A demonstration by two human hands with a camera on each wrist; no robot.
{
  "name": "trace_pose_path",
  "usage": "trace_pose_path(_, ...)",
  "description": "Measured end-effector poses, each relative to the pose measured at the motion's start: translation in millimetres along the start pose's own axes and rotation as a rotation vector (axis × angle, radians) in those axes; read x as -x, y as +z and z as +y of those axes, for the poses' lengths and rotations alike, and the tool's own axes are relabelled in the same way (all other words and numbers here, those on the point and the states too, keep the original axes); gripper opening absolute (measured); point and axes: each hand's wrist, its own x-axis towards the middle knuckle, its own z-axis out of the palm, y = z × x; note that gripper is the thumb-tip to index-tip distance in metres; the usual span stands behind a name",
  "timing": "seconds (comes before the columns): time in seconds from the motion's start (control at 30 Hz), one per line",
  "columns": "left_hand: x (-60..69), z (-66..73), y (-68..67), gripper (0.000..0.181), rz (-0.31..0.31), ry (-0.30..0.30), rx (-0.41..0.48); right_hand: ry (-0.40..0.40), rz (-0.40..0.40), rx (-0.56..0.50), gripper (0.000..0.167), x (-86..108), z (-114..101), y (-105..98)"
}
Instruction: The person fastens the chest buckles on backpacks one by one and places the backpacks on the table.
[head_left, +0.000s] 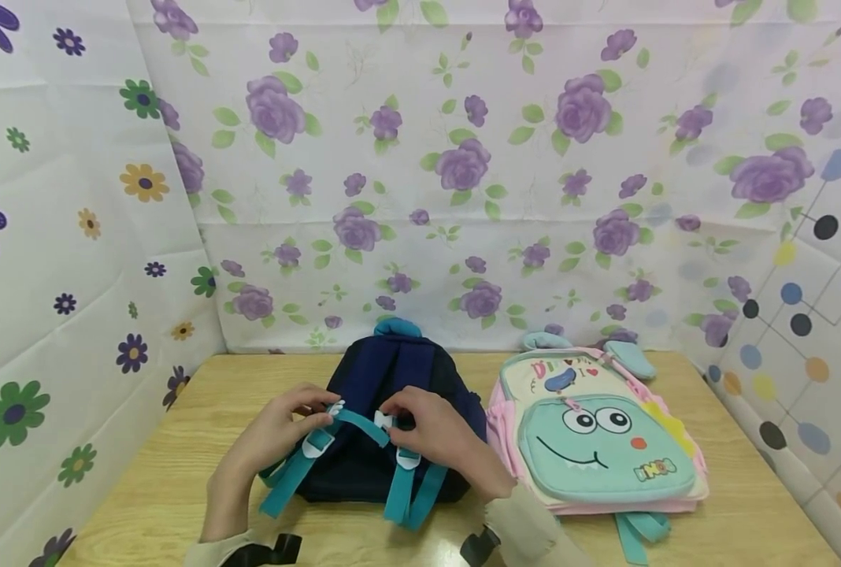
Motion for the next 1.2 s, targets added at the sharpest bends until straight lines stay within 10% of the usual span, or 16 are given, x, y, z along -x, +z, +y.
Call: trace_pose_path(1.2,-12.2,18.2,18.6,0.026,0.016,0.056,-0.014,-0.074,0.17,-0.077,0.026,25.3,14,-15)
